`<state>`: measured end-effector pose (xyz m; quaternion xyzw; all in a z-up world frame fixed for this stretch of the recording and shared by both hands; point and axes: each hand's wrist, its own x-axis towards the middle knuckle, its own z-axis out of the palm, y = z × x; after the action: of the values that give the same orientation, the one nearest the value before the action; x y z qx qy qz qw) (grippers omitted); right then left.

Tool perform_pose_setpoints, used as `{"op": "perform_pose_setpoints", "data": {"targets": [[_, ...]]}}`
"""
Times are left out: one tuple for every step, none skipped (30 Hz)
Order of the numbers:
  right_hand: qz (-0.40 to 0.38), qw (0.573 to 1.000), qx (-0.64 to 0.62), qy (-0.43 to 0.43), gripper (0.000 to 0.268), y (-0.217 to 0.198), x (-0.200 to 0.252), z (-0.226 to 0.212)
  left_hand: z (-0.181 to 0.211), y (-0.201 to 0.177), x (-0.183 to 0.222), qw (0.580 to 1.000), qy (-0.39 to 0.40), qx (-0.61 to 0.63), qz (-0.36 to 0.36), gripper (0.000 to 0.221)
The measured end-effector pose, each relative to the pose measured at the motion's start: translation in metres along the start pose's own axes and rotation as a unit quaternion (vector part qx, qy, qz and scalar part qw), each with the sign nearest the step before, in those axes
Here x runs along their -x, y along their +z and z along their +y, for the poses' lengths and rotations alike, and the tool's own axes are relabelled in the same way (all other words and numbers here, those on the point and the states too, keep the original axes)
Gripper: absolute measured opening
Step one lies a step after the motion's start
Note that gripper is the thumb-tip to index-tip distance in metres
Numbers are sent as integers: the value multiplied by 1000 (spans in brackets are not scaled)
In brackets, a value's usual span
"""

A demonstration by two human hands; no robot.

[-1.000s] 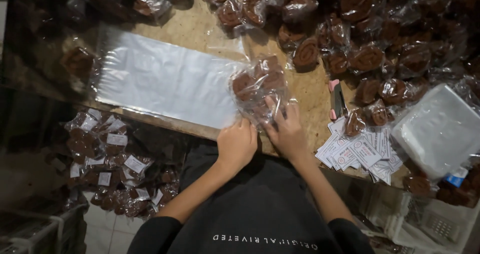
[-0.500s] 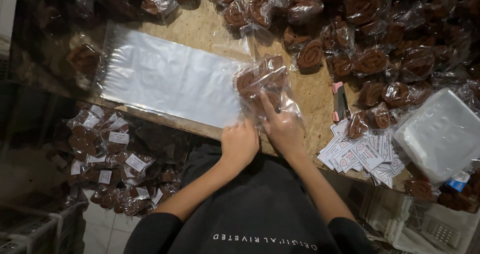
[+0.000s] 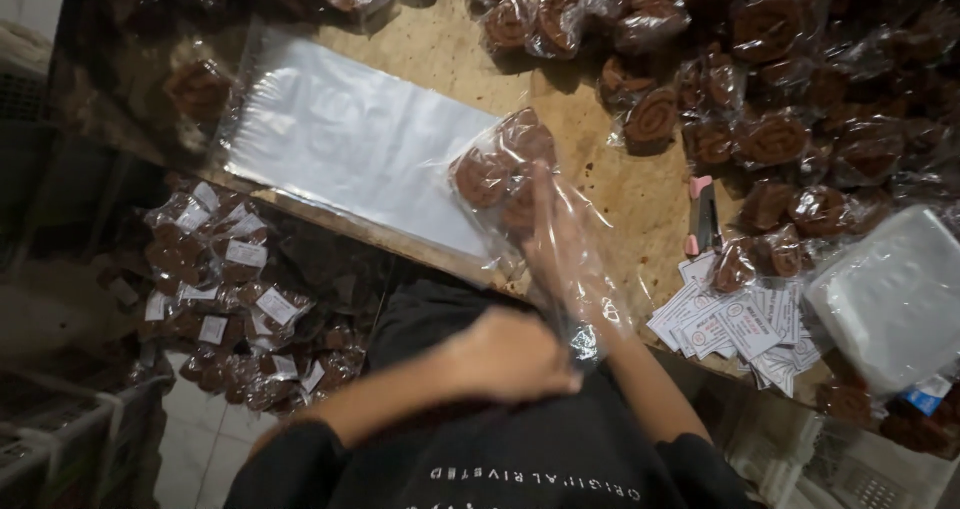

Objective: The person places several small brown pastries into clear plastic bags and applies labels to the bags by hand.

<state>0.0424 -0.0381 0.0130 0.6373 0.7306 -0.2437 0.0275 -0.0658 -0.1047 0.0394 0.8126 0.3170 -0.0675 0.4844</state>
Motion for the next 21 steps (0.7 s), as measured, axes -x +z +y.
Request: {"op": "perform_pose_setpoints", "data": {"targets": [[-2, 1000, -1, -1, 95, 36, 6, 30, -13, -19, -8, 1000, -2, 2, -1, 45], [106, 983, 145, -37, 73, 71, 9, 61, -27, -40, -19, 972, -1, -67, 226, 36], [210, 932, 286, -70, 58, 105, 12, 93, -40, -61, -30, 889, 3, -130, 440, 28], [211, 932, 287, -68, 58, 107, -5, 80, -51, -62, -37, 889, 6, -130, 439, 28], [253, 953, 144, -83, 53, 109, -22, 69, -63, -62, -45, 876, -62, -172, 446, 28], [291, 952, 0, -93, 50, 110, -39, 63, -73, -61, -56, 858, -125, -210, 451, 47], [293, 952, 5, -88, 50, 87, -35, 56, -74, -55, -61, 860, -118, -208, 451, 47], [326, 939, 57, -98, 52, 65, -32, 46, -76, -50, -64, 862, -139, -217, 437, 55], [357, 921, 110, -107, 56, 43, -29, 35, -79, -45, -67, 863, -160, -226, 423, 63], [358, 922, 109, -102, 56, 28, -18, 40, -77, -46, -65, 864, -156, -227, 420, 63], [259, 961, 23, -91, 52, 14, -6, 43, -75, -48, -62, 878, -168, -208, 398, 67], [157, 982, -64, -84, 49, -3, 1, 46, -74, -53, -60, 887, -182, -190, 379, 71], [161, 981, -64, -84, 49, -19, 13, 53, -76, -57, -60, 887, -180, -193, 380, 71], [-3, 979, -190, -72, 43, -36, 29, 63, -75, -56, -61, 895, -190, -208, 345, 85], [-167, 935, -309, -58, 38, -52, 45, 73, -73, -55, -61, 902, -199, -223, 310, 100], [-166, 934, -310, -54, 38, -47, 30, 83, -81, -50, -67, 904, -195, -223, 307, 100], [-84, 948, -305, -20, 40, -43, 15, 94, -88, -44, -72, 893, -190, -239, 331, 99], [2, 955, -297, 14, 44, -39, 0, 106, -95, -40, -79, 881, -183, -255, 354, 97], [6, 954, -298, 19, 44, -34, -25, 110, -93, -50, -78, 882, -177, -257, 352, 97], [132, 949, -280, 65, 51, -30, -51, 113, -93, -60, -76, 881, -164, -259, 360, 87], [255, 926, -255, 110, 61, -26, -78, 115, -92, -71, -73, 880, -151, -261, 368, 78]]}}
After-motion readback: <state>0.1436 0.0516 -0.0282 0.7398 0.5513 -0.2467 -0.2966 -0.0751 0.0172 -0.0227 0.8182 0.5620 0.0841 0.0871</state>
